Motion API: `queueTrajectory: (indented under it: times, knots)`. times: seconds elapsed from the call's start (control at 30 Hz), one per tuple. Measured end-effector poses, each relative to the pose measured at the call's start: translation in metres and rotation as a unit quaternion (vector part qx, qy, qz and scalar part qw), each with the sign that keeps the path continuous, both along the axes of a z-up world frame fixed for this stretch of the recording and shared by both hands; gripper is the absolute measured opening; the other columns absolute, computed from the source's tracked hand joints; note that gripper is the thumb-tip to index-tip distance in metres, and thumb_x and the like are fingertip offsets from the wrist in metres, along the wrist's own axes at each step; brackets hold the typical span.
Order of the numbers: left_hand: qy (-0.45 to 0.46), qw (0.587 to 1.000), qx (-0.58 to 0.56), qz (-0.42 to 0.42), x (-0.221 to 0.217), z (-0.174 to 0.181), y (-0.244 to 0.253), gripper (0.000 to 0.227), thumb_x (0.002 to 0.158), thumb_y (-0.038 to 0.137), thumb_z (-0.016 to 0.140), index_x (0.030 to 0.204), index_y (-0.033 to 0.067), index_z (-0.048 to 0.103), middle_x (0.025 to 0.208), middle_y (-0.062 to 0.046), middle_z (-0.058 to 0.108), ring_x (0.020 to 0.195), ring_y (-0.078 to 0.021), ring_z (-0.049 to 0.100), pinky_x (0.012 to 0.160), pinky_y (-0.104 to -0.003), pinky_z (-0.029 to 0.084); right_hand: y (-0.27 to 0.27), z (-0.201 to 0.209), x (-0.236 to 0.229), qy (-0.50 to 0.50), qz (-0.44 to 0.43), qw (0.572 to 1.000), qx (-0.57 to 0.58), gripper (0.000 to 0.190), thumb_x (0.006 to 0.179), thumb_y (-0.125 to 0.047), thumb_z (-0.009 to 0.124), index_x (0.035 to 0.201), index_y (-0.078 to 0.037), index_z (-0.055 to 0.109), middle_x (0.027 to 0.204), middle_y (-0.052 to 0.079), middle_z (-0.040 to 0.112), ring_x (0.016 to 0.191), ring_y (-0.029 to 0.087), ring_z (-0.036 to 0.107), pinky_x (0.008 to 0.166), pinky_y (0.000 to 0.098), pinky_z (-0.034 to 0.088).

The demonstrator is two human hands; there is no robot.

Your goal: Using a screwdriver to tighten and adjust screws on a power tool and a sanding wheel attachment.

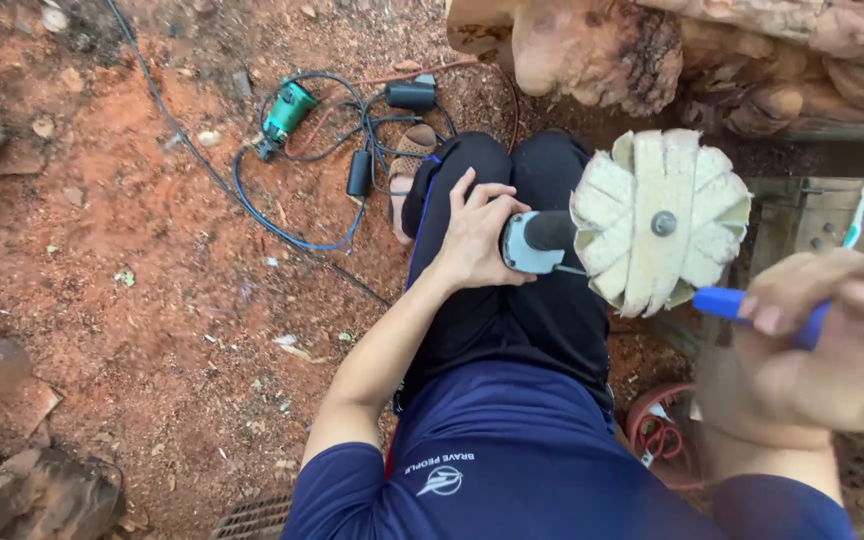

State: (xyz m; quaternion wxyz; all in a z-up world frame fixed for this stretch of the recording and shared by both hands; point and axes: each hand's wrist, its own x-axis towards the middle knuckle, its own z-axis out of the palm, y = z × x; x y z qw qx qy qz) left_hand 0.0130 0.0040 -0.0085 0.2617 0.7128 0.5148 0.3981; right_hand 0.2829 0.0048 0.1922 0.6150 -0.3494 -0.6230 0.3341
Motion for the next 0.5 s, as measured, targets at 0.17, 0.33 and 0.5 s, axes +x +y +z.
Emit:
queueTrajectory:
  times: [0.17, 0.33, 0.5]
  knots:
    - [0.03, 0.998, -0.038, -0.035, -0.005, 0.001, 0.001, 0.084, 0.043, 0.042, 0.095, 0.116, 0.0137, 0.063, 0.114, 0.001, 0.07, 0.126, -0.0223, 0.056, 0.122, -0.058, 0.016, 0.082, 0.058, -0.053, -0.083, 0.64, 0.76, 0.082, 0.02, 0.086, -0.018, 0.06, 0.084, -0.022, 0.079, 0.076, -0.008, 0.08, 0.051, 0.004, 0.066, 0.048, 0.0217, 0.056]
    - [0.018, 0.999, -0.026, -0.009, -0.004, 0.002, -0.001, 0.078, 0.044, 0.04, 0.094, 0.111, 0.0136, 0.065, 0.112, 0.0, 0.07, 0.122, -0.0221, 0.058, 0.122, -0.059, 0.018, 0.077, 0.015, -0.042, 0.068, 0.618, 0.781, 0.05, 0.009, 0.082, -0.019, 0.071, 0.091, -0.022, 0.074, 0.07, -0.007, 0.069, 0.04, 0.001, 0.061, 0.04, 0.0151, 0.056]
    - [0.009, 1.0, -0.021, 0.012, 0.001, 0.002, -0.002, 0.079, 0.042, 0.038, 0.095, 0.111, 0.0133, 0.065, 0.111, 0.0, 0.069, 0.121, -0.0221, 0.059, 0.123, -0.058, 0.02, -0.006, -0.04, 0.009, 0.016, 0.067, 0.992, -0.106, 0.031, 0.112, -0.03, 0.036, 0.135, -0.019, 0.053, 0.079, -0.006, 0.037, 0.071, 0.006, 0.035, 0.068, 0.0215, 0.038]
